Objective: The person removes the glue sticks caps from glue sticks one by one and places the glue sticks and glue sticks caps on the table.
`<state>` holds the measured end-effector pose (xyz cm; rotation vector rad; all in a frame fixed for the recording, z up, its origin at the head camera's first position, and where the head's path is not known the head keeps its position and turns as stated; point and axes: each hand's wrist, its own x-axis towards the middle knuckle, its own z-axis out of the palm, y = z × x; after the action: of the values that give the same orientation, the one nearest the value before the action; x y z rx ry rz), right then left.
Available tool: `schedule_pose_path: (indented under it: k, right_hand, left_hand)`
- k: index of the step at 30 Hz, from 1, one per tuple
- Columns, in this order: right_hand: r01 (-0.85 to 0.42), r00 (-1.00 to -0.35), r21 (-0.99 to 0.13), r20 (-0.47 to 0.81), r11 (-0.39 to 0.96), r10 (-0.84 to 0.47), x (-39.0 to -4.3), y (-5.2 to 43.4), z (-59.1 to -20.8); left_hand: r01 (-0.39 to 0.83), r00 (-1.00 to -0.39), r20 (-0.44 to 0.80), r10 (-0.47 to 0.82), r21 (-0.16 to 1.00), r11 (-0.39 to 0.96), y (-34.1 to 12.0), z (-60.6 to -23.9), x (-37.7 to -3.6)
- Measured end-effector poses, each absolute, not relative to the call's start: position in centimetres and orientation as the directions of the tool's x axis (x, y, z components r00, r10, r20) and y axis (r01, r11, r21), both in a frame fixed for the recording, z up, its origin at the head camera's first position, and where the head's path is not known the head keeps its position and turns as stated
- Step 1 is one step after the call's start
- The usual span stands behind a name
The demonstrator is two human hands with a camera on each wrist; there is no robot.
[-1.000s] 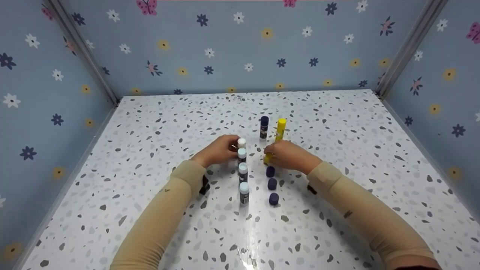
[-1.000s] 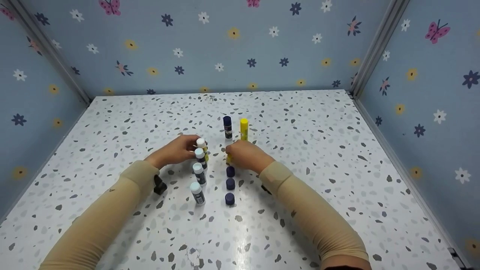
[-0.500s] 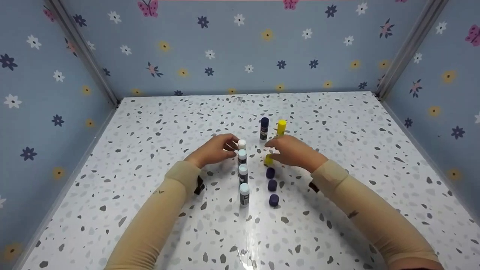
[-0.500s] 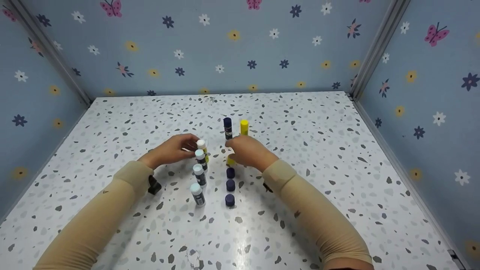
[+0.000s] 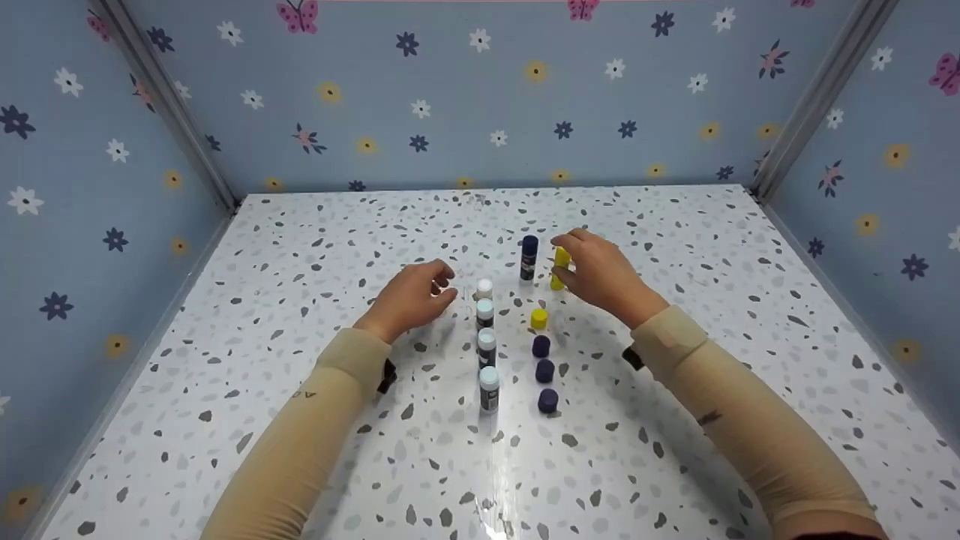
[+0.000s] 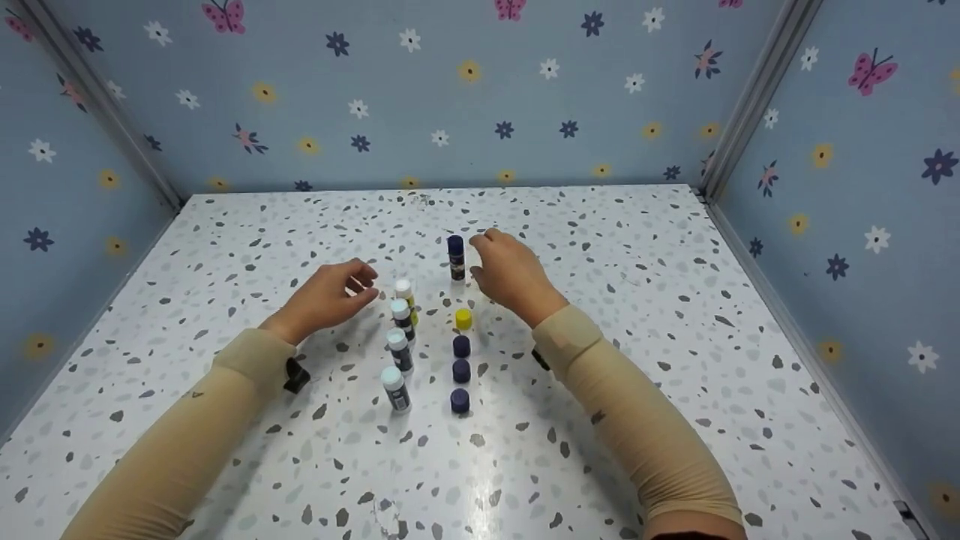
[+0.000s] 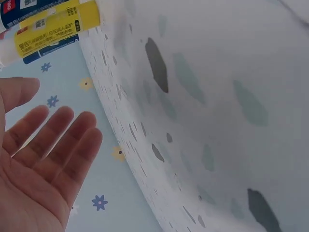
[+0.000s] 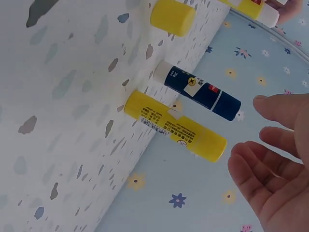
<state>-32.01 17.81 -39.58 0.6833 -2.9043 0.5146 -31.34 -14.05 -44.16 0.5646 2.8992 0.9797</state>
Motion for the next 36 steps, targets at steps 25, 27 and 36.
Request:
schedule_pose_path:
  k: [25,27,36]
  right_hand:
    - [-0.193,-0.969,-0.351,-0.081,0.916,-0.235,-36.1,17.3,-41.2]
    - [-0.186,-0.969,-0.362,-0.089,0.914,-0.232,-36.1,17.3,-41.2]
    - [-0.152,-0.97,-0.385,-0.12,0.91,-0.213,-36.1,17.1,-41.0]
  left_hand:
    - [0.344,-0.938,0.185,0.294,0.384,0.857,-14.4,-43.7,-29.5]
    - [0.35,-0.935,0.196,0.294,0.383,0.855,-14.4,-43.7,-29.4]
    - [0.366,-0.923,0.258,0.285,0.362,0.857,-14.8,-43.0,-29.2]
